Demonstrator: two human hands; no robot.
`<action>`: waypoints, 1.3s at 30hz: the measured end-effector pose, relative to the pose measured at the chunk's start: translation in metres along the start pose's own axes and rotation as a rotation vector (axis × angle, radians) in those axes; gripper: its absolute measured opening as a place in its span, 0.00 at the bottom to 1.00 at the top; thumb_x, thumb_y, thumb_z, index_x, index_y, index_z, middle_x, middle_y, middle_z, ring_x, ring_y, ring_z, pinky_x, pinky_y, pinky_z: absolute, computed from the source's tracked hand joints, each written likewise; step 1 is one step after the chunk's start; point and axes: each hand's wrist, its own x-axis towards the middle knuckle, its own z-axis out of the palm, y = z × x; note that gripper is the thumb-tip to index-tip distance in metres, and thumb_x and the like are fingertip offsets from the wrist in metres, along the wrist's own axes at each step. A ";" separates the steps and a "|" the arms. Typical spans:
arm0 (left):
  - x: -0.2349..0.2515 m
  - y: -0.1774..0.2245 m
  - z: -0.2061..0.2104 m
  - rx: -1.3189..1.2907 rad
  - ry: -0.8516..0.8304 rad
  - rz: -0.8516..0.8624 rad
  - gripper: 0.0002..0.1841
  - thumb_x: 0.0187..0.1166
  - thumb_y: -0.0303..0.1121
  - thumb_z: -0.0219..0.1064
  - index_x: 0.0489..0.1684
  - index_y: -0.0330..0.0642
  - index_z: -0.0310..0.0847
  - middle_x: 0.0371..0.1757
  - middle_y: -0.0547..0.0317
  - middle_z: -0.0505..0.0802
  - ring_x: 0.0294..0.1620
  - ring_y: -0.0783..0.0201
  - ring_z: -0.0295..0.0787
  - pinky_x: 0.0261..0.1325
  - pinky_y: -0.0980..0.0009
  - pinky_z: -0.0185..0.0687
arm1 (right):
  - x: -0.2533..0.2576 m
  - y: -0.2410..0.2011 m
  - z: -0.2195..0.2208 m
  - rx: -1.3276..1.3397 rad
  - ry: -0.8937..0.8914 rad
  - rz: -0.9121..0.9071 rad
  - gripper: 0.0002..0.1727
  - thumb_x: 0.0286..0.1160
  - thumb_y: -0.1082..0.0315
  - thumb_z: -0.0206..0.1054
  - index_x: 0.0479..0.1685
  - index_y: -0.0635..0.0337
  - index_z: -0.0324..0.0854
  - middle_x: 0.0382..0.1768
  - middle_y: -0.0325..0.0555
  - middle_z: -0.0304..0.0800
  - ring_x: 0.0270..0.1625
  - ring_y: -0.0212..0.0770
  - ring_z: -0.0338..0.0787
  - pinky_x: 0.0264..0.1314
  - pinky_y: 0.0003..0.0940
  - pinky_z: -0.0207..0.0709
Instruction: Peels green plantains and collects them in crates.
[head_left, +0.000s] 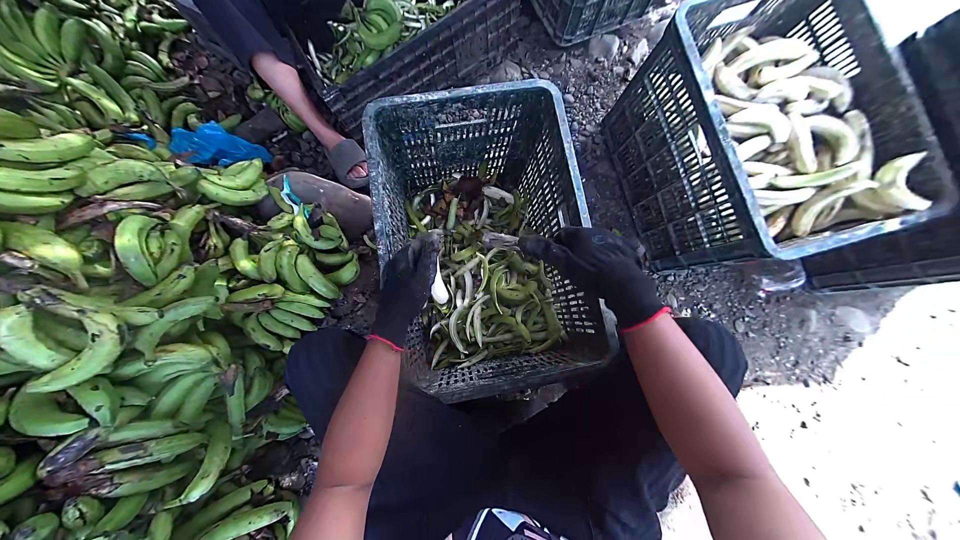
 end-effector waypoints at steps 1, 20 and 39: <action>0.002 -0.002 -0.001 0.099 0.000 -0.005 0.28 0.92 0.53 0.49 0.75 0.41 0.77 0.59 0.33 0.89 0.62 0.34 0.85 0.65 0.33 0.74 | -0.004 0.008 -0.008 -0.054 -0.046 0.006 0.45 0.71 0.20 0.53 0.38 0.58 0.87 0.37 0.58 0.90 0.48 0.62 0.89 0.51 0.72 0.74; 0.089 0.194 0.109 -0.309 -0.796 0.111 0.26 0.96 0.47 0.40 0.67 0.33 0.76 0.43 0.48 0.90 0.36 0.61 0.89 0.41 0.63 0.87 | -0.061 0.080 -0.026 -0.054 -0.300 0.099 0.39 0.81 0.31 0.56 0.60 0.61 0.87 0.54 0.63 0.92 0.62 0.63 0.89 0.67 0.67 0.74; 0.111 0.050 0.251 0.203 -0.222 -0.738 0.35 0.83 0.49 0.62 0.82 0.32 0.66 0.83 0.37 0.73 0.83 0.44 0.71 0.79 0.46 0.71 | -0.053 0.089 -0.062 -0.025 -0.270 0.155 0.44 0.76 0.22 0.47 0.44 0.54 0.90 0.39 0.50 0.93 0.46 0.52 0.92 0.55 0.60 0.78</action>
